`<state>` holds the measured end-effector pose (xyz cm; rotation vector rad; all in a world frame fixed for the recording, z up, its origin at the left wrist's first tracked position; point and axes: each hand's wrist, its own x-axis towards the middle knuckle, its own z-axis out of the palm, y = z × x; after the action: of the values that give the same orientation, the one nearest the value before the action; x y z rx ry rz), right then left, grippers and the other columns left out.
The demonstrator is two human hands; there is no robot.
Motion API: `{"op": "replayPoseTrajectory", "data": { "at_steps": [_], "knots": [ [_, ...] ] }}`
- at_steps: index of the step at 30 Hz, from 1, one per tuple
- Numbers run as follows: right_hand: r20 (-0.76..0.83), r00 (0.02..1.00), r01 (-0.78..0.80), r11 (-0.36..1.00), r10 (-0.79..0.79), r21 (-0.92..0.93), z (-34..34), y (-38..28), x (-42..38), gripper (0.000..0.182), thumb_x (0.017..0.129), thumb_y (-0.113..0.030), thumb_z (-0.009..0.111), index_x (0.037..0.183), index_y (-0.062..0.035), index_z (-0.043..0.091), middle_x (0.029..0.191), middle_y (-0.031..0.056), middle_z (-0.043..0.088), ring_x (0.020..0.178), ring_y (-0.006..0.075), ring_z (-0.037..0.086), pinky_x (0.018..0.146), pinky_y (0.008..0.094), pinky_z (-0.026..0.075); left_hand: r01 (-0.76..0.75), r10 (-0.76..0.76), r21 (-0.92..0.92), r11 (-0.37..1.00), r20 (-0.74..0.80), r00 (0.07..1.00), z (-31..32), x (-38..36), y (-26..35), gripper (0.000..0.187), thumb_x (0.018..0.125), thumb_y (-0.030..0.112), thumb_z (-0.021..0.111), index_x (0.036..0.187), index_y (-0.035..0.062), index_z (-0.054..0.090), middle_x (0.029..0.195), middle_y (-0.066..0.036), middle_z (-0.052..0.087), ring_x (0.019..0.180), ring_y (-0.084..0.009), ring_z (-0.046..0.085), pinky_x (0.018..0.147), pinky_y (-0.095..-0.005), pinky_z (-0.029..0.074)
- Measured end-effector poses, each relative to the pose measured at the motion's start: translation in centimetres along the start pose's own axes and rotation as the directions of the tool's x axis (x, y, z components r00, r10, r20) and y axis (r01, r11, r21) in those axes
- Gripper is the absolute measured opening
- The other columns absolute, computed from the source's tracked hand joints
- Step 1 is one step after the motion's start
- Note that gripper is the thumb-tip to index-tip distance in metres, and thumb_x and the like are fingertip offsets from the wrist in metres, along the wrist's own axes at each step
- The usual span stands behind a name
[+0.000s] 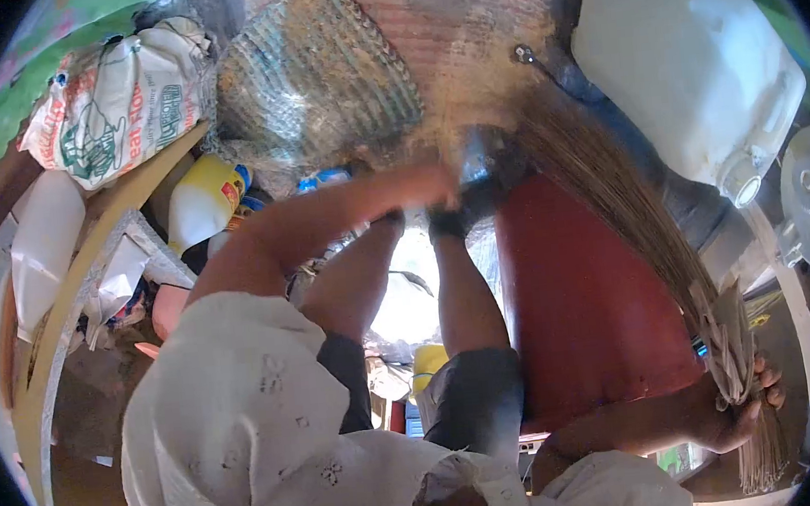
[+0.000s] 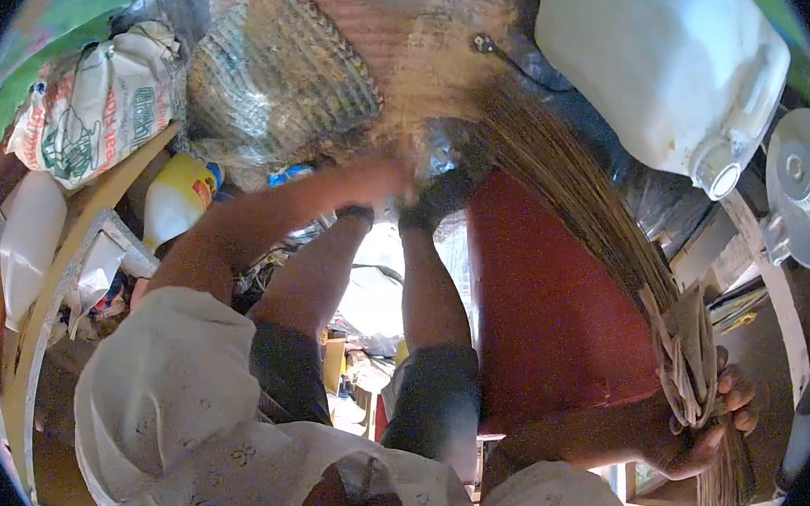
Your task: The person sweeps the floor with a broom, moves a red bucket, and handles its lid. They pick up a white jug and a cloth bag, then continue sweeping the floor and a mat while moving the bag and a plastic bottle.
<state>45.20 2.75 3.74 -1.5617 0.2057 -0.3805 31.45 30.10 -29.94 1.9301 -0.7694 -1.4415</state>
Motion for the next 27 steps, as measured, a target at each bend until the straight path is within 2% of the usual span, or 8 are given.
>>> {"op": "replayPoseTrajectory", "data": {
  "at_steps": [1,6,8,10,16,20,22,27],
  "knots": [
    [0.008,1.000,-0.003,1.000,0.003,0.009,0.1,0.1,0.2,0.036,0.062,-0.013,0.056,0.090,-0.0061,0.035,0.085,0.0094,0.032,0.084,0.0252,0.037,0.081,0.0394,0.026,-0.053,-0.032,-0.318,0.946,-0.255,0.966,5.9,-0.7,0.0,0.025,0.079,0.017,0.044,0.097,0.0051,0.057,0.099,-0.014,0.057,0.092,-0.0321,0.054,0.077,-0.0452,0.044],
    [-0.040,0.999,-0.002,1.000,0.003,0.005,-0.6,0.0,0.5,0.036,0.061,-0.012,0.057,0.091,-0.0068,0.037,0.086,0.0093,0.036,0.085,0.0262,0.040,0.080,0.0420,0.029,0.385,-0.341,-0.050,0.921,-0.578,0.741,-0.1,-5.9,-4.4,0.028,0.059,0.019,0.066,0.081,0.0047,0.057,0.092,-0.015,0.052,0.089,-0.0319,0.051,0.075,-0.0419,0.041],
    [-0.014,1.000,-0.013,1.000,0.013,0.009,-1.2,0.1,0.5,0.036,0.061,-0.012,0.057,0.092,-0.0074,0.038,0.087,0.0091,0.037,0.086,0.0263,0.041,0.082,0.0429,0.030,0.460,-0.407,-0.259,0.849,-0.876,0.258,-1.1,-8.8,-9.4,0.038,0.056,0.021,0.068,0.088,0.0062,0.055,0.092,-0.015,0.051,0.092,-0.0334,0.047,0.074,-0.0437,0.038],
    [0.006,1.000,-0.013,1.000,0.013,0.011,-1.2,0.1,0.5,0.037,0.062,-0.012,0.057,0.093,-0.0079,0.039,0.087,0.0088,0.039,0.087,0.0264,0.042,0.083,0.0438,0.031,0.516,-0.517,-0.477,0.712,-0.853,-0.074,-2.4,-11.0,-14.8,0.039,0.064,0.017,0.065,0.099,0.0066,0.050,0.106,-0.016,0.049,0.101,-0.0351,0.044,0.081,-0.0424,0.038],
    [0.106,0.986,-0.148,0.967,0.128,0.209,-1.3,-0.4,0.2,0.026,0.067,-0.005,0.055,0.091,-0.0003,0.048,0.090,0.0152,0.050,0.090,0.0289,0.049,0.087,0.0409,0.036,0.471,-0.305,-0.228,0.852,-0.948,0.092,-10.0,-11.9,-23.0,0.061,0.068,0.024,0.066,0.119,0.0042,0.038,0.120,-0.017,0.042,0.113,-0.0358,0.036,0.091,-0.0455,0.032],
    [0.134,0.990,-0.073,0.984,0.051,0.165,-1.7,-0.2,0.3,0.025,0.068,-0.005,0.056,0.092,-0.0003,0.049,0.092,0.0160,0.052,0.095,0.0287,0.049,0.090,0.0416,0.035,0.701,-0.853,-0.539,0.467,-0.482,0.198,-14.5,-10.8,-18.1,0.032,0.078,0.018,0.053,0.108,0.0073,0.051,0.092,-0.014,0.055,0.076,-0.0270,0.055,0.063,-0.0423,0.046],
    [0.109,0.990,-0.107,0.983,0.091,0.151,-2.1,-0.3,0.4,0.025,0.068,-0.004,0.056,0.092,-0.0009,0.048,0.091,0.0150,0.052,0.094,0.0290,0.049,0.090,0.0414,0.035,0.807,-0.553,-0.064,0.587,-0.759,0.342,-12.6,-9.7,-21.1,0.029,0.078,0.018,0.051,0.104,0.0058,0.053,0.078,-0.012,0.058,0.065,-0.0267,0.056,0.055,-0.0407,0.047],
    [0.104,0.991,-0.092,0.987,0.079,0.132,-1.5,-0.2,0.1,0.024,0.069,-0.004,0.055,0.092,-0.0026,0.047,0.091,0.0136,0.050,0.093,0.0285,0.048,0.090,0.0406,0.034,0.519,-0.331,0.134,0.844,-0.632,0.701,-19.7,-10.8,-9.6,0.026,0.082,0.019,0.050,0.102,0.0028,0.054,0.108,-0.015,0.050,0.079,-0.0278,0.054,0.066,-0.0429,0.046]
  ]
}}
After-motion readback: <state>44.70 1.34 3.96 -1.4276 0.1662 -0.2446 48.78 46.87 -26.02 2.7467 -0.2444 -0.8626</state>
